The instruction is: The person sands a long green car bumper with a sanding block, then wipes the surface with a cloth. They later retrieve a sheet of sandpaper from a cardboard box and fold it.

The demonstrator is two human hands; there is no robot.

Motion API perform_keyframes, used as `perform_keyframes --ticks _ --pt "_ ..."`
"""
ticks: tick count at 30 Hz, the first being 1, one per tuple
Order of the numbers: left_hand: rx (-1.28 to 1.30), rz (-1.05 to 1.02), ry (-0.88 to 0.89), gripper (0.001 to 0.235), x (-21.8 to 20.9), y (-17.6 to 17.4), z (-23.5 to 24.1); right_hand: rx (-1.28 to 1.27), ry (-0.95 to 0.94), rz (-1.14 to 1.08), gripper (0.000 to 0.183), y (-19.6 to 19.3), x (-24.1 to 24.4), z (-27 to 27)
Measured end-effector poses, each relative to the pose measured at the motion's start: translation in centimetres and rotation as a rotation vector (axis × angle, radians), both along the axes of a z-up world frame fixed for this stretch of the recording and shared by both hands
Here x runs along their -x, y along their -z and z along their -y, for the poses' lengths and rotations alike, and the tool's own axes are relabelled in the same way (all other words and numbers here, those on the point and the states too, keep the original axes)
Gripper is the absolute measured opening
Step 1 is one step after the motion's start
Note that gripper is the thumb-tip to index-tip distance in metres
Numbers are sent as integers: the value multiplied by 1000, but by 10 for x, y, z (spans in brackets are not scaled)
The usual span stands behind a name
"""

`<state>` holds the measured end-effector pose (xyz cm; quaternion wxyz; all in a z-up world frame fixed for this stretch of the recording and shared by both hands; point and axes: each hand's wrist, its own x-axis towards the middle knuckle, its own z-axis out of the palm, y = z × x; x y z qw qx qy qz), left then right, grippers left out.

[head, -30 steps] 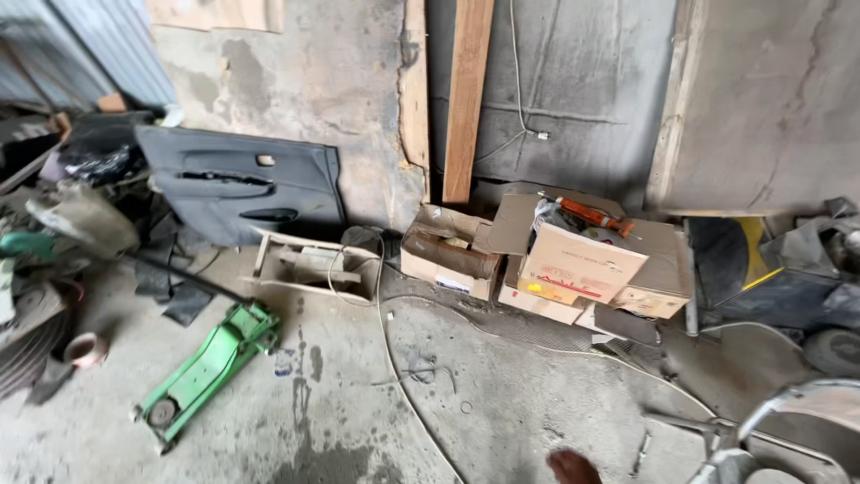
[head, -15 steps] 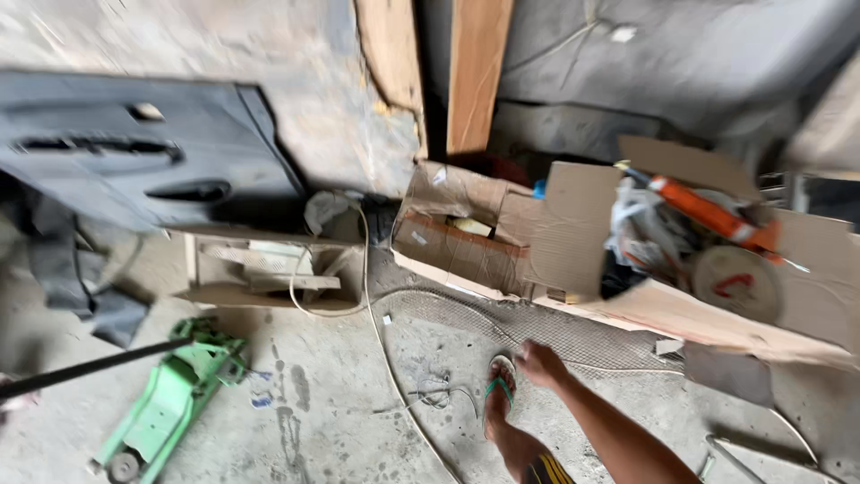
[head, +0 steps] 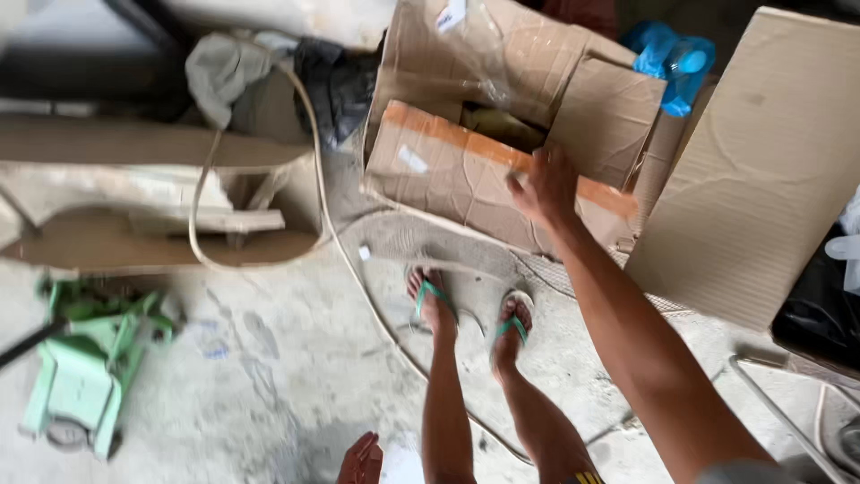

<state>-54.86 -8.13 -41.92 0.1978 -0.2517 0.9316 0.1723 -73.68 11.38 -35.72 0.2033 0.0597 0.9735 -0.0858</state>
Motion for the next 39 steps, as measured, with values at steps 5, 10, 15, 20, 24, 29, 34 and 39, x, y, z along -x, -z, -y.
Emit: perform_keyframes --ticks 5,10,15,20,24,29,34,39 --pt "335 18 325 35 47 -46 22 -99 -38 -171 27 -85 -65 26" --pt "-545 -310 -36 37 107 -176 62 72 -73 400 60 -90 -143 71" --pt "-179 -241 229 76 169 -74 25 164 -151 636 82 -53 -149 91" --pt "35 80 310 104 228 -37 10 378 33 613 59 -37 -126 73" --pt "233 101 455 115 234 -7 5 426 144 337 48 -29 -111 47" --pt "329 -86 615 70 238 -11 27 525 306 229 38 -42 -91 30" --pt "-68 -710 743 26 247 14 74 591 447 -107 26 -19 -92 7" --pt "-217 -647 672 14 292 -60 92 617 493 -151 21 -17 -66 1"
